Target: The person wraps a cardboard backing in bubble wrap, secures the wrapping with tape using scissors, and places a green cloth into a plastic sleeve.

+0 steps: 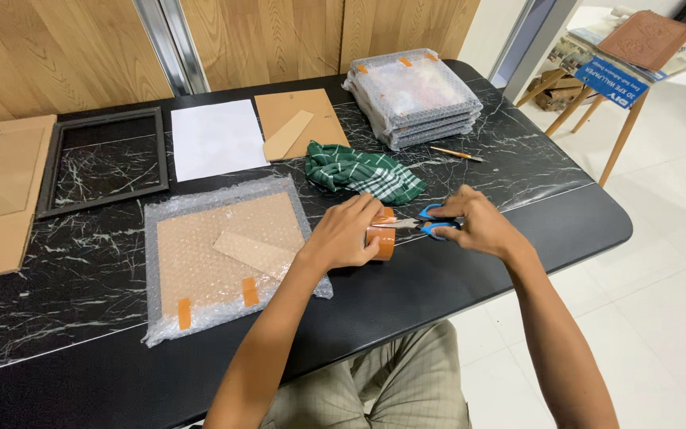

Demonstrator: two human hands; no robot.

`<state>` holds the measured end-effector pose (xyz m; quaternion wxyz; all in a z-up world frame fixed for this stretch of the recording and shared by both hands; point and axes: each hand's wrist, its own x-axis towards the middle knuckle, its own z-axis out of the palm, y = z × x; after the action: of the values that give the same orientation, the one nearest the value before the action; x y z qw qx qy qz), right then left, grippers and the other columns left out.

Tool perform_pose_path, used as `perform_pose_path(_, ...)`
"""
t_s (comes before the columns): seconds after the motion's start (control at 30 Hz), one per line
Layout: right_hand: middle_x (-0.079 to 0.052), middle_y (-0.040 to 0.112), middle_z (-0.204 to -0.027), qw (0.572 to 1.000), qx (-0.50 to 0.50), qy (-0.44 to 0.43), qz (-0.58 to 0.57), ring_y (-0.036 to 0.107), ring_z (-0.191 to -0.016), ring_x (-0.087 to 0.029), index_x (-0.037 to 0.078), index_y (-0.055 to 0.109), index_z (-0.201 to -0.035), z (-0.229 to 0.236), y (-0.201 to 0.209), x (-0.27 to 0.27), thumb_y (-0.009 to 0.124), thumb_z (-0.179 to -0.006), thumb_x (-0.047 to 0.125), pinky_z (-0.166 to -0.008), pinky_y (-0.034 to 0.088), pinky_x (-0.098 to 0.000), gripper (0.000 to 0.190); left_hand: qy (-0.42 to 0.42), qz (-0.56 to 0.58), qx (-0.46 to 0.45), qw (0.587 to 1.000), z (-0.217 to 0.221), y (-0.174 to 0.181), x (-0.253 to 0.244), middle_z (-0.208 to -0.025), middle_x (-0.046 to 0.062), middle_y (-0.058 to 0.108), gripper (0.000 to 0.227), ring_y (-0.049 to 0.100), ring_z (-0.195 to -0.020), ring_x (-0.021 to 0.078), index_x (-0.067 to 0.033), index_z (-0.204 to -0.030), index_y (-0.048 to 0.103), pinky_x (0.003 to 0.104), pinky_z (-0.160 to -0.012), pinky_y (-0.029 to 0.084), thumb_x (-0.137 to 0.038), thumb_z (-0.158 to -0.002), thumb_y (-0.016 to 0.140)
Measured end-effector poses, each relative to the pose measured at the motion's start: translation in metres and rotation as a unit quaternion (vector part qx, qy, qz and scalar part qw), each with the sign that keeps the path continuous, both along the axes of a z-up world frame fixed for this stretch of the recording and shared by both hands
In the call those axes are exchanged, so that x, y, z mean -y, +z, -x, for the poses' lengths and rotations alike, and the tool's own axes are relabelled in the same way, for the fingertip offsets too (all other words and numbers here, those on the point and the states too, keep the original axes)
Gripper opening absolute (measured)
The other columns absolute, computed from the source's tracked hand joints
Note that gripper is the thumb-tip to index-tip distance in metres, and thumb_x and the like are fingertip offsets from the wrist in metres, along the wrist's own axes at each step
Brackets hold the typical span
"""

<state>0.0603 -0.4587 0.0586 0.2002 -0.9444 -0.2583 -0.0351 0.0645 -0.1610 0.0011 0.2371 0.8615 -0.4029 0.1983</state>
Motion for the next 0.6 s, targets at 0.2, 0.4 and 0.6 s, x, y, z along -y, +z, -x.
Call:
perform_pose_path(0.2,-0.015,0.08,-0.091,0.993,0.005,-0.099,-0.064,0.062,-0.087,-0.03,0.009,0.081,-0.122,0.017,0.002,0.025,0.086,-0.085,0.024,-0.088,0.049,-0.0434,0.041,-0.005,0.028,-0.031,0.999,0.003,0.005,-0.004,-0.101,0.011,0.06,0.046,0.068,-0.1,0.0364,-0.0059,-0.114,0.061,0.046,-0.075,0.06,-0.036,-0.079,0.069)
perform_pose_path(0.4,-0.005,0.082,-0.108,0.96,-0.011,-0.267,0.084,0.076,-0.104,-0.033,0.028,0.083,-0.118,-0.001,-0.092,0.05,0.084,-0.082,0.044,-0.09,0.062,-0.0487,0.04,0.013,0.076,-0.066,0.995,0.004,0.005,-0.002,-0.099,0.01,0.061,0.032,0.068,-0.097,0.0348,-0.0086,-0.11,0.061,0.046,-0.074,0.06,-0.026,-0.083,0.065)
perform_pose_path(0.6,0.008,0.08,-0.116,0.938,0.07,-0.307,0.144,0.079,-0.093,-0.031,0.037,0.081,-0.118,0.016,-0.084,0.022,0.079,-0.085,0.043,-0.081,0.065,-0.0496,0.034,0.032,0.099,-0.053,0.993,-0.004,-0.007,0.003,-0.091,0.006,0.059,0.012,0.069,-0.092,0.0316,-0.0127,-0.103,0.061,0.041,-0.072,0.059,-0.021,-0.1,0.053)
